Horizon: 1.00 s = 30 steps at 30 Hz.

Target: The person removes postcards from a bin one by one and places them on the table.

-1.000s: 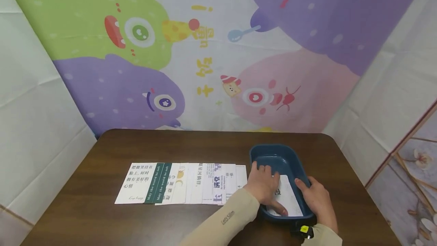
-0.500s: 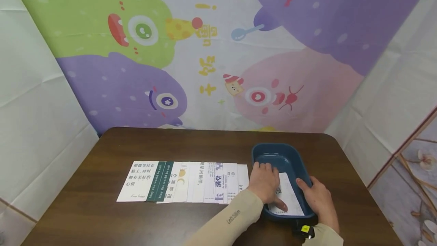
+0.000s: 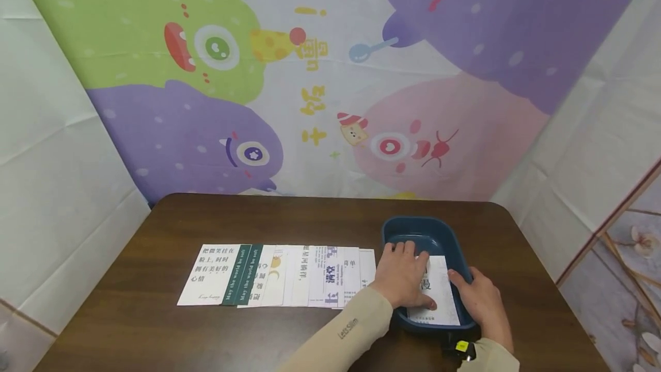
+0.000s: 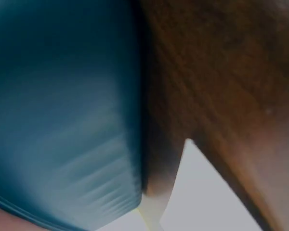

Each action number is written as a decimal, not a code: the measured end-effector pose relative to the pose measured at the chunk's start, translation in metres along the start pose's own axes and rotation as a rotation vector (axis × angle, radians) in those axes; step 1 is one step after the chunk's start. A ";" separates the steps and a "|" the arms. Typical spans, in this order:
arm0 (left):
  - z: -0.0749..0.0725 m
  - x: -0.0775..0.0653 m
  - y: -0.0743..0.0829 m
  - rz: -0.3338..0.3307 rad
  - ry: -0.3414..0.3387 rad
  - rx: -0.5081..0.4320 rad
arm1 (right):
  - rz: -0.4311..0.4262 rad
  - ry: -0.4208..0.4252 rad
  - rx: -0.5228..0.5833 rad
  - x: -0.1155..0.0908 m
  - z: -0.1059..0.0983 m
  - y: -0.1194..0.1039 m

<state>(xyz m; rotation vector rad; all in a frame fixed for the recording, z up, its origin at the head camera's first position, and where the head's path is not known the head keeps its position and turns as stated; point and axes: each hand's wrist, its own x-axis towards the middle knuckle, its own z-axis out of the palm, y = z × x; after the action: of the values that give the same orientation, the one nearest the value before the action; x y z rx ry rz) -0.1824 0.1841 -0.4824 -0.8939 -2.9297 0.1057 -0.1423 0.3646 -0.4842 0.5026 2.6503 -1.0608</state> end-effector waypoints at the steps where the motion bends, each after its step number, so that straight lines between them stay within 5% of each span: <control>1: 0.000 0.000 -0.001 0.003 0.025 -0.026 | 0.000 -0.002 0.001 0.000 0.000 0.000; 6: 0.004 -0.002 -0.007 0.046 0.227 -0.286 | -0.002 -0.012 0.002 0.000 0.000 0.001; 9: 0.005 -0.003 -0.012 0.045 0.306 -0.529 | -0.008 -0.016 0.006 0.000 -0.001 0.001; 14: -0.004 -0.008 -0.027 -0.073 0.330 -1.111 | -0.024 0.001 0.002 -0.001 -0.002 0.000; 17: -0.016 -0.014 -0.038 -0.157 0.402 -1.306 | -0.034 0.017 -0.019 -0.002 -0.002 0.001; 25: -0.065 -0.059 -0.083 -0.278 0.695 -1.391 | -0.004 0.004 -0.006 -0.003 -0.003 0.000; 30: -0.082 -0.104 -0.137 -0.390 0.719 -1.255 | 0.004 -0.016 -0.008 -0.003 -0.004 -0.001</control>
<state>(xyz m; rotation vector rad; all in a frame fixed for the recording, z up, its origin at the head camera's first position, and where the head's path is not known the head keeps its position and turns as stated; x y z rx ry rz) -0.1642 0.0161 -0.3943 -0.2185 -2.1432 -1.7565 -0.1404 0.3664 -0.4795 0.4956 2.6371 -1.0479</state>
